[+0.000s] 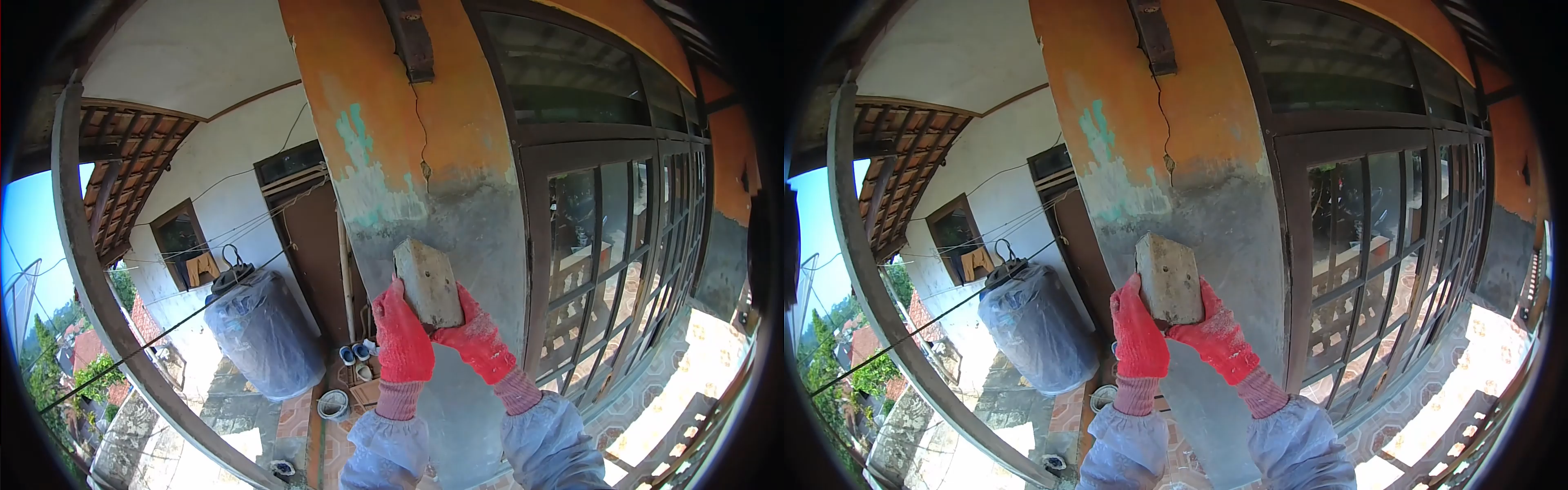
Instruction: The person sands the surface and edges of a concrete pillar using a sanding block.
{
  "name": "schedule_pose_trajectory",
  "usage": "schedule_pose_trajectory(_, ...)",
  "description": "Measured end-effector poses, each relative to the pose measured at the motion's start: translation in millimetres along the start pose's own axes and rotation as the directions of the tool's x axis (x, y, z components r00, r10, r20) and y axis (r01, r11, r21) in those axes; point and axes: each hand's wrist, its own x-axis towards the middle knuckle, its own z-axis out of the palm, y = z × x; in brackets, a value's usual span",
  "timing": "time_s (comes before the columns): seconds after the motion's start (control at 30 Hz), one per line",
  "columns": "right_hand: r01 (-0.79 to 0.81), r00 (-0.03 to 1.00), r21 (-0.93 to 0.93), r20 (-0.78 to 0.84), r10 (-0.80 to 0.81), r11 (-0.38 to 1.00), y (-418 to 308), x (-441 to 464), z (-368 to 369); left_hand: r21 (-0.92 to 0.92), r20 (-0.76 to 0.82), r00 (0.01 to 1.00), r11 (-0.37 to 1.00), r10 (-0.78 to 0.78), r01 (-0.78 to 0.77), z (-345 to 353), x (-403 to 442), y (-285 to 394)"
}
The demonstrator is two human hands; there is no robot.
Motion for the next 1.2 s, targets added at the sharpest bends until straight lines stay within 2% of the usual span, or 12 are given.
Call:
schedule_pose_trajectory(0.03,-0.001,1.0,0.001,-0.004,0.001,1.0,0,1,3,0.001,0.004,1.0,1.0,-0.001,0.001,3,2,1)
schedule_pose_trajectory(0.1,-0.003,0.996,-0.142,-0.084,-0.009,0.99,0,1,8,-0.303,-0.146,0.981,0.938,0.131,-0.17,11,7,5)
schedule_pose_trajectory(0.2,-0.096,0.994,-0.135,-0.069,0.087,0.986,-18,-1,5,-0.262,-0.002,0.944,0.911,0.33,-0.319,4,22,7)
schedule_pose_trajectory(0.33,-0.071,0.997,-0.163,0.009,0.074,0.984,-20,3,-4,-0.255,0.238,0.955,0.96,0.176,-0.113,-5,17,20)
schedule_pose_trajectory(0.4,-0.005,0.995,0.231,0.096,-0.017,0.973,-6,5,-1,-0.091,0.09,0.995,0.996,0.035,-0.027,-2,10,31)
schedule_pose_trajectory(0.43,-0.01,0.995,0.23,0.095,-0.012,0.973,-4,7,1,-0.091,0.09,0.995,0.996,0.03,-0.022,-2,9,30)
schedule_pose_trajectory(0.5,0.073,0.992,-0.118,-0.098,-0.085,0.99,-4,12,13,-0.255,0.106,0.992,0.966,0.069,-0.04,-4,7,26)
schedule_pose_trajectory(0.53,0.071,0.991,-0.118,-0.102,-0.084,0.99,-3,12,19,-0.254,0.11,0.992,0.966,0.068,-0.038,-3,7,20)
schedule_pose_trajectory(0.6,0.147,0.962,-0.119,-0.214,-0.17,0.982,-1,13,27,-0.096,0.024,0.949,0.945,0.316,-0.312,4,11,4)
schedule_pose_trajectory(0.8,0.203,0.925,-0.172,-0.29,-0.247,0.964,-7,25,41,-0.308,-0.009,0.975,0.927,0.222,-0.214,4,20,2)
schedule_pose_trajectory(1.0,0.248,0.902,-0.175,-0.318,-0.293,0.953,-11,37,49,-0.328,0.048,0.942,0.896,0.332,-0.299,-3,30,-5)
schedule_pose_trajectory(1.2,0.428,0.802,-0.179,-0.377,-0.463,0.886,-20,57,51,0.039,0.163,0.873,0.882,0.459,-0.47,-1,41,21)
